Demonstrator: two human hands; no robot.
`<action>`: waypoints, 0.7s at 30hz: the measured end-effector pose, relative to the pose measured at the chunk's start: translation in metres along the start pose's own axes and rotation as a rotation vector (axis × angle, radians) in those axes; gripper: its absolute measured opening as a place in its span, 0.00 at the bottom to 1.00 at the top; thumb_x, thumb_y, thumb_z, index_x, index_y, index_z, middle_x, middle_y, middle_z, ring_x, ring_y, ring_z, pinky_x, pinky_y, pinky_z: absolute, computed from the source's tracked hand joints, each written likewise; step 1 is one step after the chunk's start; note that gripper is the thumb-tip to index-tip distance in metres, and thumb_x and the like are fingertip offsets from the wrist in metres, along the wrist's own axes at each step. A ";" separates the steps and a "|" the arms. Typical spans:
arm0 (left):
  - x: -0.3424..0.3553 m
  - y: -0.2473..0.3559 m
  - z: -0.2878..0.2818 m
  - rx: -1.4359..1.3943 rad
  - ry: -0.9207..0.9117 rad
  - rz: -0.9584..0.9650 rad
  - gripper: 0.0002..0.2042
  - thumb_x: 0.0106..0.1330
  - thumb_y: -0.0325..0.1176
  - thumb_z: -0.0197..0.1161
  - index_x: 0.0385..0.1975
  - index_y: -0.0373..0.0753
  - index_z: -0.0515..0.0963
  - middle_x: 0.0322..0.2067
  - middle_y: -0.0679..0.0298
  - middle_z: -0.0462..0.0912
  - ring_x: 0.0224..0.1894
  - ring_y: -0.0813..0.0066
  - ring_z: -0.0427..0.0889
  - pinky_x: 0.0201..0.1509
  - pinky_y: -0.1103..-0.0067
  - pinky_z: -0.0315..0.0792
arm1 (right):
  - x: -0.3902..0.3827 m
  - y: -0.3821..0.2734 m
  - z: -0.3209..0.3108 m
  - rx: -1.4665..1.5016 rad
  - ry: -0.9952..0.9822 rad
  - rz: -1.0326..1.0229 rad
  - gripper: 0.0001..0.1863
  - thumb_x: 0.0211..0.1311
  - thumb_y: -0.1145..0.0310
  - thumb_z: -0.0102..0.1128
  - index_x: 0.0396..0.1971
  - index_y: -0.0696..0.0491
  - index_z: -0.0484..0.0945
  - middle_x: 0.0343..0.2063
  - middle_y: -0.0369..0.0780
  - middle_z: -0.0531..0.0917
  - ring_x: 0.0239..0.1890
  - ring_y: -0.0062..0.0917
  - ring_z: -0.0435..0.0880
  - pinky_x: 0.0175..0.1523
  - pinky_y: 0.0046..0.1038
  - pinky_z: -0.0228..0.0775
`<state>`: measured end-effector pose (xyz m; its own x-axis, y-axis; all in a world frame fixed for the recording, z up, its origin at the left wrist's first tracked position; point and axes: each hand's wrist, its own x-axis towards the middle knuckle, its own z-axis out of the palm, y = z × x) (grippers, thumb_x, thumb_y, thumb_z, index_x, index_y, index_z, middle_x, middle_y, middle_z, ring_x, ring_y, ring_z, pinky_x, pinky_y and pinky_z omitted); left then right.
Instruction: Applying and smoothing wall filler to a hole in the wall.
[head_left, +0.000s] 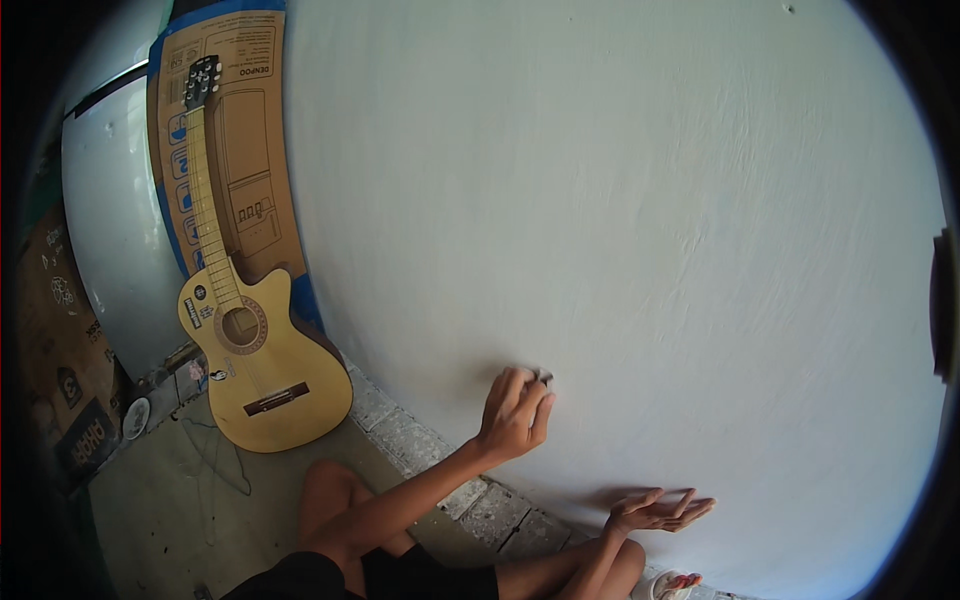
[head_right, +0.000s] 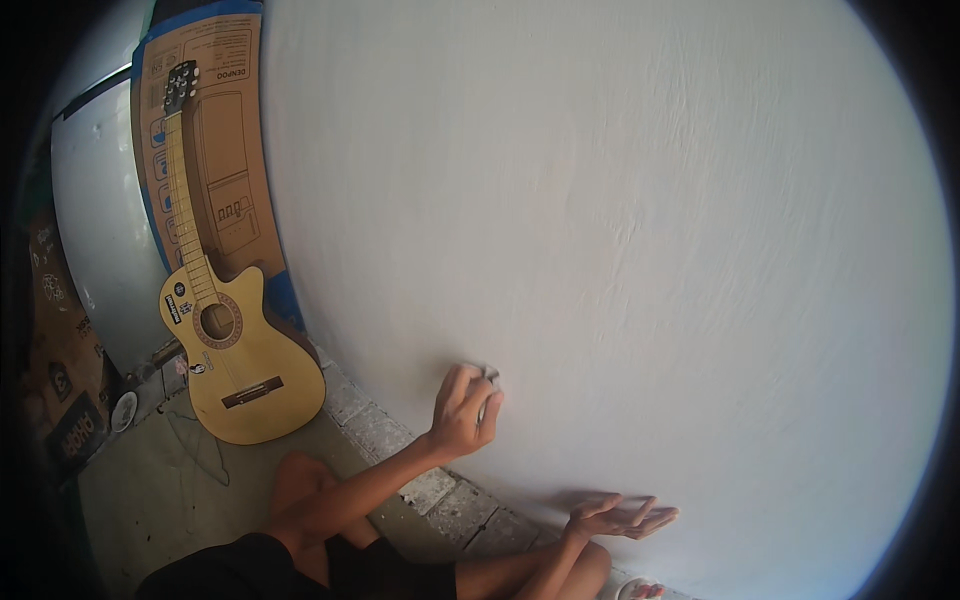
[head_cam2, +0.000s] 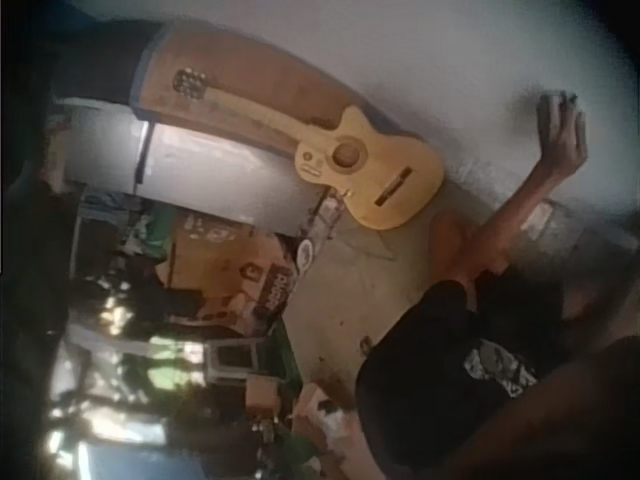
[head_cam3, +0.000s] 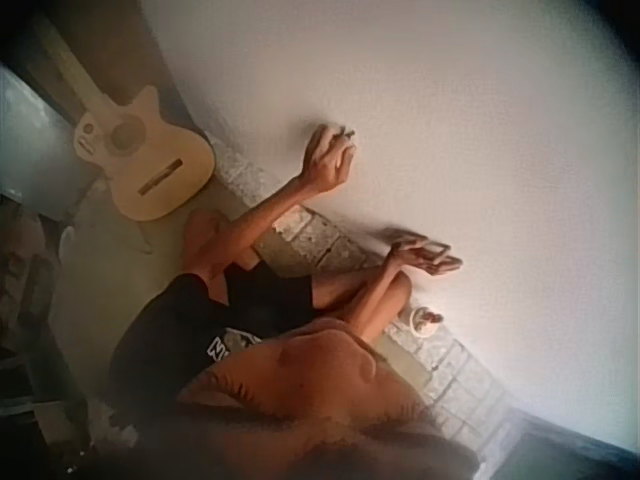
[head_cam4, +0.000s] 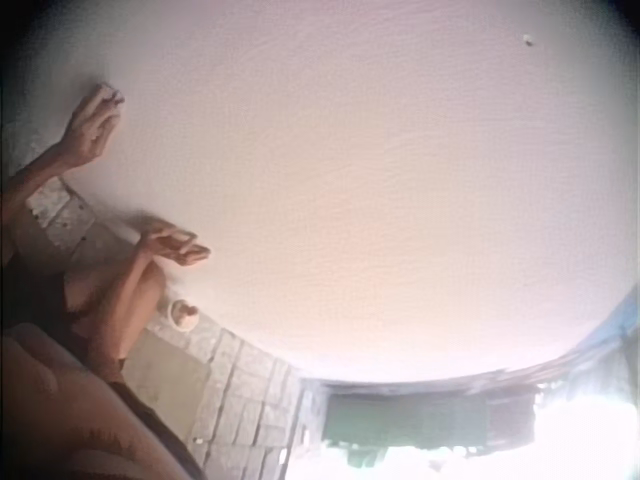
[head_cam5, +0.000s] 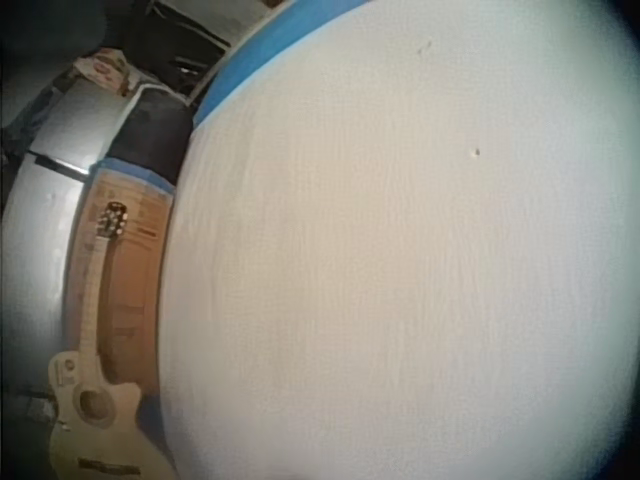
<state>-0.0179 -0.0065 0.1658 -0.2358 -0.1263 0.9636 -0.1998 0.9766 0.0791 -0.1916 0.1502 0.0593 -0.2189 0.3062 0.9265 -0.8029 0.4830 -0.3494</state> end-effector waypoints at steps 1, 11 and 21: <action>0.015 -0.009 0.002 0.034 0.067 -0.026 0.08 0.62 0.27 0.57 0.23 0.32 0.69 0.29 0.54 0.66 0.30 0.62 0.68 0.31 0.69 0.63 | -0.002 0.002 0.001 -0.019 -0.033 0.008 0.25 0.70 0.60 0.39 0.60 0.62 0.60 0.66 0.53 0.48 0.70 0.49 0.49 0.69 0.52 0.49; 0.047 -0.038 -0.017 0.051 0.205 -0.226 0.07 0.65 0.28 0.56 0.28 0.32 0.70 0.31 0.56 0.68 0.32 0.61 0.69 0.33 0.70 0.66 | 0.000 0.004 -0.001 0.013 -0.021 0.014 0.26 0.69 0.60 0.38 0.61 0.62 0.58 0.67 0.53 0.47 0.71 0.48 0.46 0.69 0.53 0.47; 0.125 -0.053 -0.035 0.034 0.290 -0.131 0.09 0.67 0.29 0.53 0.27 0.31 0.68 0.29 0.57 0.66 0.29 0.65 0.67 0.33 0.72 0.63 | -0.003 0.008 0.002 0.014 0.050 0.011 0.26 0.71 0.57 0.40 0.59 0.62 0.61 0.66 0.53 0.54 0.69 0.47 0.53 0.69 0.48 0.50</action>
<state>-0.0032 -0.0676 0.2914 0.0734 -0.1908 0.9789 -0.2431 0.9485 0.2031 -0.1982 0.1510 0.0540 -0.2006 0.3521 0.9142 -0.8080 0.4682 -0.3576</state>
